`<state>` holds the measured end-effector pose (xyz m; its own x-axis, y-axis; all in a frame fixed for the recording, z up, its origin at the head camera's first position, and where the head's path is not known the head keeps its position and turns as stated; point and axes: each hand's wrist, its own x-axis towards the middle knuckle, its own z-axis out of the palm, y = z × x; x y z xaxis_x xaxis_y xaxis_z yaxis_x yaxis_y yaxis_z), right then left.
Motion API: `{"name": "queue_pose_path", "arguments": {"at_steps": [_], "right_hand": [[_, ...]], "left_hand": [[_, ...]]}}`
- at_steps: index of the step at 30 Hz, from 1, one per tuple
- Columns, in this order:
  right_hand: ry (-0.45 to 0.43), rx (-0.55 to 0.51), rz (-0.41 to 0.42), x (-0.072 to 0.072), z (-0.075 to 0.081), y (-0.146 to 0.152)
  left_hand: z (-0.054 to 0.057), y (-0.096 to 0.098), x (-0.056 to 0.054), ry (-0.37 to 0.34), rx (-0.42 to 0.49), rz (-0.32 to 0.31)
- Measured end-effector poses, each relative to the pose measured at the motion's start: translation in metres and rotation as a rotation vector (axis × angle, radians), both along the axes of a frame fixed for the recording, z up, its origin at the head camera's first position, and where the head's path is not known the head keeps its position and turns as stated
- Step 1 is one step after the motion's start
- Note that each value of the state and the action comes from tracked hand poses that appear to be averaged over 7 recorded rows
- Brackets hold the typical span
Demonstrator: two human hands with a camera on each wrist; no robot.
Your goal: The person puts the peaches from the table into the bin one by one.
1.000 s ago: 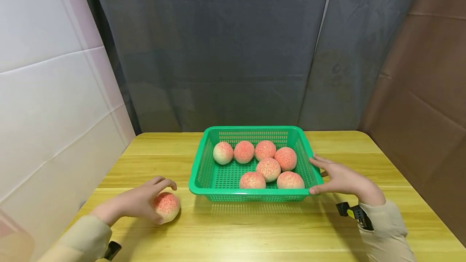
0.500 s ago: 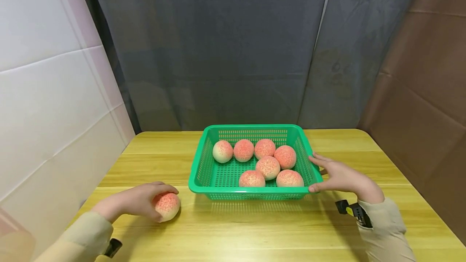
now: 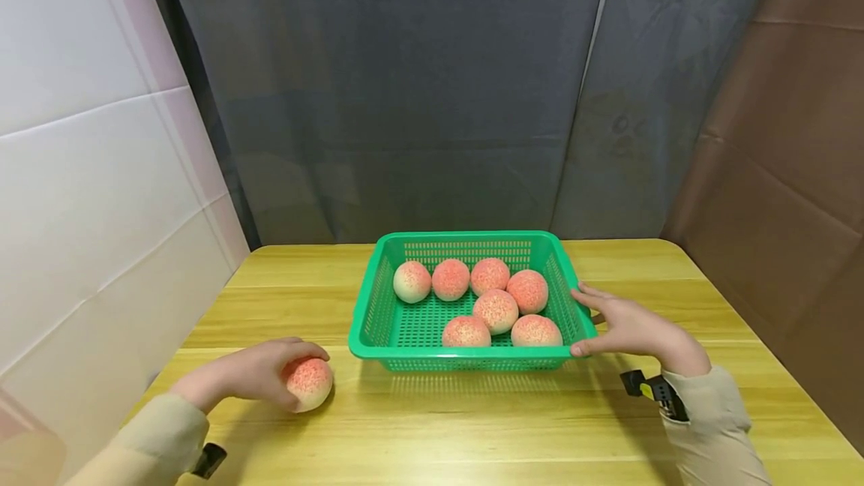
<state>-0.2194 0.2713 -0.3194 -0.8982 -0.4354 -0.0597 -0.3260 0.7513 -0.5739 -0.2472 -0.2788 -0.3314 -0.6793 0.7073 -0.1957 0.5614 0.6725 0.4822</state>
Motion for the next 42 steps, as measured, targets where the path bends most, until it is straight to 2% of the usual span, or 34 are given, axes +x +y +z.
{"name": "queue_pose_path", "arguments": {"at_steps": [3,6,19,25,28,32,42], "right_hand": [[-0.003,-0.008,0.0,0.0,-0.002,0.0],[-0.004,-0.014,0.002,0.001,-0.003,0.001],[-0.014,-0.031,0.009,0.001,-0.003,0.002],[-0.023,-0.036,0.007,0.001,-0.001,0.002],[-0.022,-0.036,0.008,0.002,-0.001,0.002],[-0.013,-0.033,0.014,0.002,-0.002,0.001],[-0.008,-0.041,0.018,-0.002,-0.002,0.0]], "left_hand": [[0.005,-0.001,-0.001,0.0,0.021,-0.007],[0.016,-0.003,-0.002,0.001,0.036,0.007],[0.091,0.002,-0.025,0.042,-0.037,0.103],[0.112,0.013,-0.04,0.103,-0.071,0.098],[0.118,0.022,-0.047,0.143,-0.081,0.091],[0.119,0.036,-0.057,0.144,-0.073,0.069],[0.108,0.081,-0.088,0.128,-0.014,0.006]]}}
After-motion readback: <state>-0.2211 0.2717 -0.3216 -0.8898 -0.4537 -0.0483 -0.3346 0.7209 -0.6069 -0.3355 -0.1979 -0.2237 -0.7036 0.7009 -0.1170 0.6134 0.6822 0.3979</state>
